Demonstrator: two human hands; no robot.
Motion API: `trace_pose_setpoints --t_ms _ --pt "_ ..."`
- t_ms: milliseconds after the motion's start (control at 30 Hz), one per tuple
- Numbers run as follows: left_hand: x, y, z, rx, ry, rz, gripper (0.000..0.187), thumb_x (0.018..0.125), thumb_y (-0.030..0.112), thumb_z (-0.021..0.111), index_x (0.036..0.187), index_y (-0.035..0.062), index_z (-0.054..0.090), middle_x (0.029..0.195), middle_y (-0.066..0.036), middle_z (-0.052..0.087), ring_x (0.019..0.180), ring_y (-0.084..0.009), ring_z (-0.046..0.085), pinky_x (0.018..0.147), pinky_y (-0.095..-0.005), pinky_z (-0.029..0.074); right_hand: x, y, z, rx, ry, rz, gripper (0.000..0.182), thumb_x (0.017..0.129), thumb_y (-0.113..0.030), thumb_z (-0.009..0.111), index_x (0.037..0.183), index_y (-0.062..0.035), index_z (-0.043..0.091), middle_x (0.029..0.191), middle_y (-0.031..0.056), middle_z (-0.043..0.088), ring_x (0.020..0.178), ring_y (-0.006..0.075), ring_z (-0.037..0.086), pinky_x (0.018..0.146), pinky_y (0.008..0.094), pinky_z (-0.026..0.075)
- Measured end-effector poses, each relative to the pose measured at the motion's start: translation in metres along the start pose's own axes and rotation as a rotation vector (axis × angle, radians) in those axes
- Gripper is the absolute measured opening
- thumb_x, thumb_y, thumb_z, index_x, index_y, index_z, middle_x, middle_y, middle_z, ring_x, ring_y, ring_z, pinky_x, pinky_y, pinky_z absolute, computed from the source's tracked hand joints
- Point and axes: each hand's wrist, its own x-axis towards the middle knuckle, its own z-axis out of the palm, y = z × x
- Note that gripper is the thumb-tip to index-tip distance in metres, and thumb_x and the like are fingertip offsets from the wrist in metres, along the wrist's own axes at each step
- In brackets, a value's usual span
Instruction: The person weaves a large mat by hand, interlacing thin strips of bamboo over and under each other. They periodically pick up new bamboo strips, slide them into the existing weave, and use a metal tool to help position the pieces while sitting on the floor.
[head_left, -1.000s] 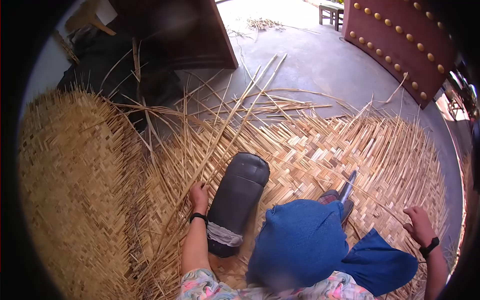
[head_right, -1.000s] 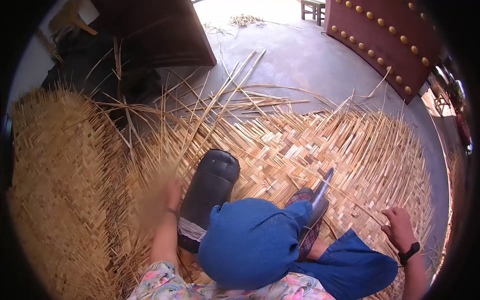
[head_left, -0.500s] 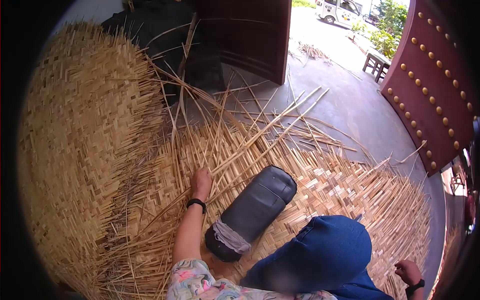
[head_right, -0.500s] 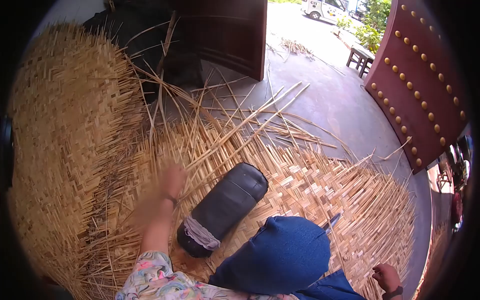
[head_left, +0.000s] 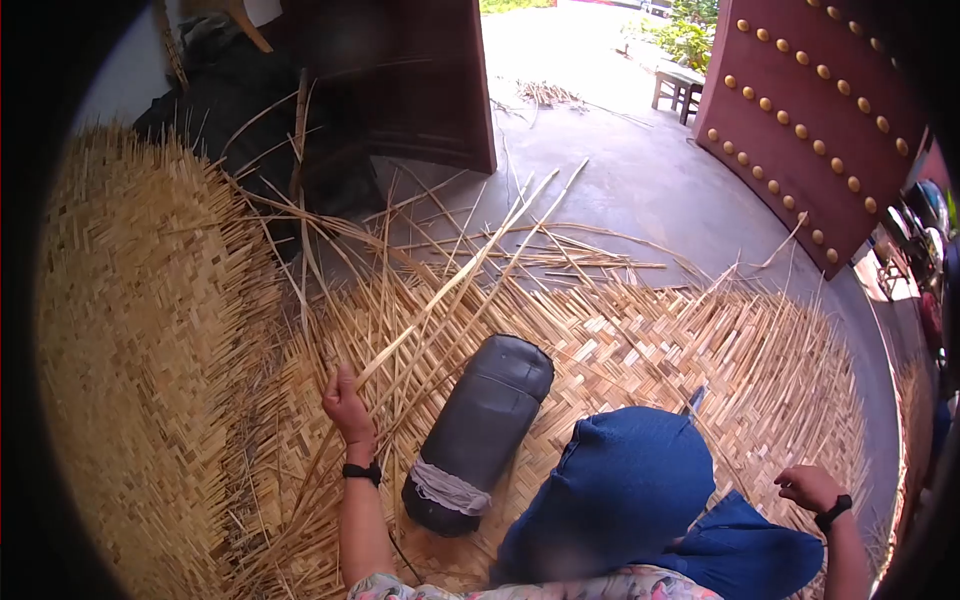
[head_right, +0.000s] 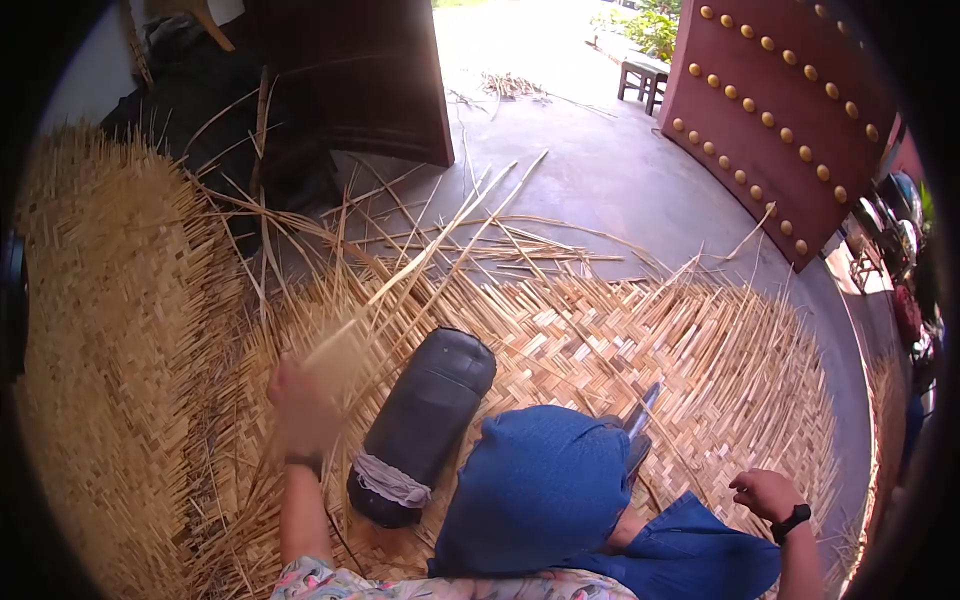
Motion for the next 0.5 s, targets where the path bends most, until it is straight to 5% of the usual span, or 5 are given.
trace_pose_setpoints --t_ms 100,233,333,433,500 --pt "0.013 0.062 -0.038 -0.336 -0.269 -0.247 0.034 0.102 0.032 0.064 0.086 0.0023 0.072 0.063 0.006 0.044 0.062 -0.0096 0.046 0.062 -0.0303 0.039 0.002 -0.008 -0.002 0.021 0.009 -0.035 0.021 0.087 -0.02 0.075 0.105 -0.0086 0.073 0.094 0.0132 0.072 0.092 0.0312 0.071 0.082 0.0415 0.057" --pt "-0.005 0.174 -0.031 -0.402 -1.167 -0.465 0.025 0.101 0.013 0.063 0.122 0.0018 0.072 0.078 0.005 0.048 0.079 -0.0113 0.054 0.082 -0.0266 0.047 0.02 -0.042 -0.013 0.064 0.104 -0.112 0.018 0.089 -0.014 0.072 0.104 -0.0056 0.072 0.095 0.0145 0.072 0.094 0.032 0.07 0.081 0.0423 0.055" --pt "-0.094 0.214 0.03 -0.802 -1.446 0.086 0.035 0.096 0.0 0.062 0.131 0.0039 0.066 0.111 -0.005 0.058 0.103 -0.017 0.056 0.093 -0.0302 0.046 0.074 -0.139 -0.053 0.737 0.102 -0.195 0.031 0.104 -0.029 0.061 0.116 -0.0022 0.069 0.104 0.0107 0.073 0.098 0.0192 0.069 0.087 0.0355 0.054" --pt "-0.153 0.256 0.094 -0.742 -1.713 0.471 0.042 0.101 0.02 0.064 0.139 0.0048 0.059 0.129 -0.012 0.057 0.123 -0.0257 0.055 0.106 -0.0361 0.044 0.129 -0.185 -0.05 0.917 -0.124 -0.341 0.073 0.107 -0.061 0.034 0.132 0.0024 0.06 0.12 0.0176 0.069 0.11 0.0246 0.065 0.1 0.0373 0.051" --pt "-0.169 0.294 0.117 -0.997 -1.731 0.152 0.046 0.099 0.024 0.066 0.14 0.005 0.058 0.127 -0.014 0.059 0.121 -0.0283 0.055 0.106 -0.0396 0.044 0.145 -0.22 -0.058 1.264 -0.064 -0.323 0.07 0.11 -0.056 0.029 0.131 0.0032 0.06 0.123 0.0184 0.067 0.113 0.0275 0.065 0.103 0.041 0.05"
